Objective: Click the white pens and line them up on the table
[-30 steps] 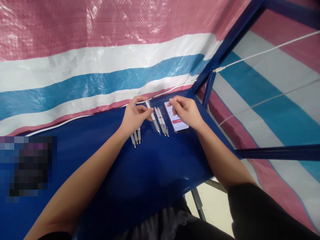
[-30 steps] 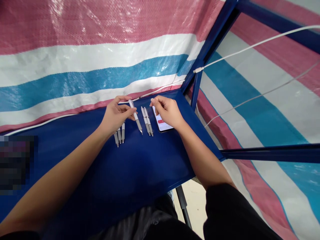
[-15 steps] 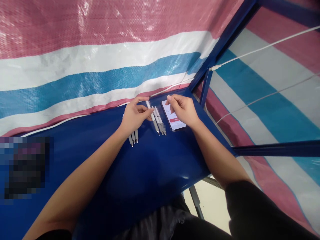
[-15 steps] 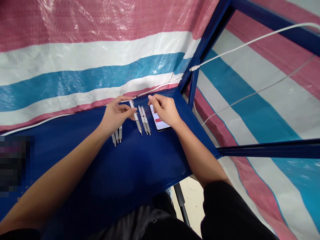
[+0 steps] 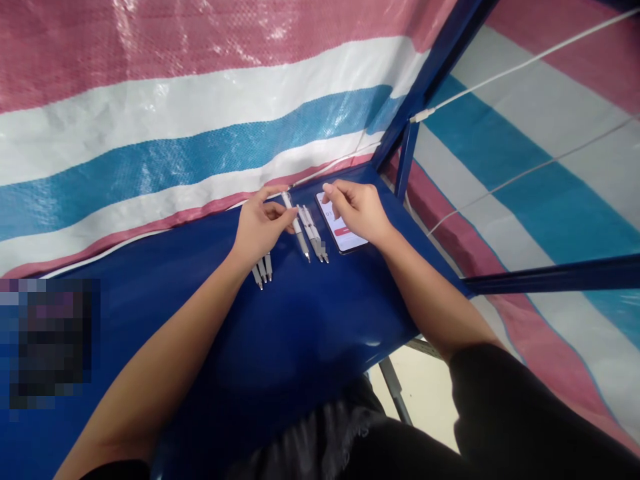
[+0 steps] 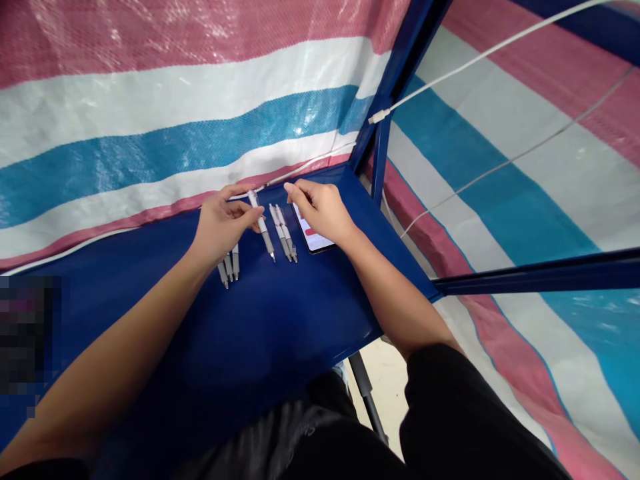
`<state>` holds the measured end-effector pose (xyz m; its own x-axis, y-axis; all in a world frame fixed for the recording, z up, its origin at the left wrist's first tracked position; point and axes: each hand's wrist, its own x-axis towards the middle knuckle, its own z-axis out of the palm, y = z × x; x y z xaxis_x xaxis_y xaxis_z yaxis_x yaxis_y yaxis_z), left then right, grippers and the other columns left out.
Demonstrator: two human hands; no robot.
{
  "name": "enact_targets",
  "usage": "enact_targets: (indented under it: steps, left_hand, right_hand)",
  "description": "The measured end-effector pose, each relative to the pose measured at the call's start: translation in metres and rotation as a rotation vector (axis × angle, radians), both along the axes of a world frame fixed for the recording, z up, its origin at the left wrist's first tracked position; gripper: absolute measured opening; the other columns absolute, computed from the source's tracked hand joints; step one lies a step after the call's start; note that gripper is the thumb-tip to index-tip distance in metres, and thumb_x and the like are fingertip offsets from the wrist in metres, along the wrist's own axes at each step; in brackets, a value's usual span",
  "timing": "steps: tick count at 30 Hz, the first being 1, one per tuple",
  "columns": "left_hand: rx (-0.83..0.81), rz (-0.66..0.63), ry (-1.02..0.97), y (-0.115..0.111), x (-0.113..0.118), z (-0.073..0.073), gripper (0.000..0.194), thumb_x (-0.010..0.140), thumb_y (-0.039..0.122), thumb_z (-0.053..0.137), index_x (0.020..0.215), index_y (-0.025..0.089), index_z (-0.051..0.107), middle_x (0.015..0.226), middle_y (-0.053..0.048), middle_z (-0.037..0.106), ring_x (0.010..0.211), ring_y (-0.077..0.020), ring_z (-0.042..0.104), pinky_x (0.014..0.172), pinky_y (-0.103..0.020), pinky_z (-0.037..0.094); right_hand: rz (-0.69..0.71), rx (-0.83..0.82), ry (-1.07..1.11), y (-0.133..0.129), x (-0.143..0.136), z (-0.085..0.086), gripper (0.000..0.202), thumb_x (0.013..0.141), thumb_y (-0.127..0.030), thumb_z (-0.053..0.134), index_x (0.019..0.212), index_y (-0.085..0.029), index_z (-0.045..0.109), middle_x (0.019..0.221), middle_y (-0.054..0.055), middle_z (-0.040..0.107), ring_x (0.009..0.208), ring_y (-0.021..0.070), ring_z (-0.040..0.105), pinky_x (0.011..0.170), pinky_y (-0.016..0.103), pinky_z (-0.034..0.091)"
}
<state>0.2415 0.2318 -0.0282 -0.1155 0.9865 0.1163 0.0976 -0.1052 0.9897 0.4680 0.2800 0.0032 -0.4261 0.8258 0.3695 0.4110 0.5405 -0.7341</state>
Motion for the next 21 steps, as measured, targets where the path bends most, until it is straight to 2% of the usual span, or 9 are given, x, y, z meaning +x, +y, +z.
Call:
enact_targets:
  steps: [2, 6, 12, 18, 21]
  left_hand:
    - [-0.005, 0.000, 0.016, -0.0004, -0.0001, -0.0001, 0.043, 0.084, 0.026, 0.083, 0.122, 0.022, 0.065, 0.068, 0.006, 0.070, 0.056, -0.0157, 0.072, 0.058, -0.027, 0.061]
    - [0.010, 0.026, -0.004, 0.0013, -0.0027, 0.0010, 0.053, 0.084, 0.024, 0.082, 0.132, 0.025, 0.060, 0.068, 0.007, 0.069, 0.057, -0.0157, 0.073, 0.060, -0.027, 0.062]
    - [0.006, 0.034, -0.011, 0.0055, -0.0064, 0.0008, 0.039, 0.084, 0.026, 0.084, 0.116, 0.023, 0.063, 0.066, 0.006, 0.069, 0.053, -0.0141, 0.071, 0.057, -0.025, 0.060]
    - [-0.008, -0.016, 0.005, 0.0026, -0.0012, -0.0011, 0.042, 0.083, 0.026, 0.083, 0.118, 0.024, 0.060, 0.064, 0.008, 0.067, 0.053, -0.0147, 0.072, 0.054, -0.024, 0.057]
    - [-0.021, -0.028, -0.010, 0.0023, 0.0009, 0.0011, 0.049, 0.083, 0.025, 0.083, 0.124, 0.024, 0.057, 0.065, 0.009, 0.068, 0.054, -0.0149, 0.073, 0.058, -0.025, 0.060]
  right_hand:
    - [-0.012, 0.009, -0.016, -0.0002, 0.0007, 0.0012, 0.072, 0.107, -0.082, 0.040, 0.082, -0.021, 0.071, 0.059, 0.000, 0.059, 0.059, 0.0158, 0.058, 0.067, 0.031, 0.044]
    - [-0.050, 0.045, -0.008, 0.0011, 0.0031, 0.0032, 0.077, 0.108, -0.082, 0.033, 0.081, -0.021, 0.070, 0.061, 0.001, 0.059, 0.062, 0.0168, 0.061, 0.071, 0.032, 0.046]
    - [-0.090, 0.046, 0.006, 0.0051, 0.0064, 0.0040, 0.078, 0.107, -0.085, 0.032, 0.081, -0.022, 0.071, 0.059, 0.001, 0.059, 0.061, 0.0172, 0.059, 0.072, 0.033, 0.048]
    - [-0.072, 0.039, 0.005, 0.0064, 0.0081, 0.0040, 0.079, 0.107, -0.085, 0.031, 0.081, -0.021, 0.071, 0.060, 0.001, 0.060, 0.062, 0.0176, 0.061, 0.073, 0.033, 0.050]
    - [-0.051, 0.030, 0.018, 0.0063, 0.0080, 0.0037, 0.079, 0.108, -0.084, 0.031, 0.080, -0.021, 0.071, 0.060, 0.002, 0.061, 0.062, 0.0179, 0.062, 0.074, 0.033, 0.050]
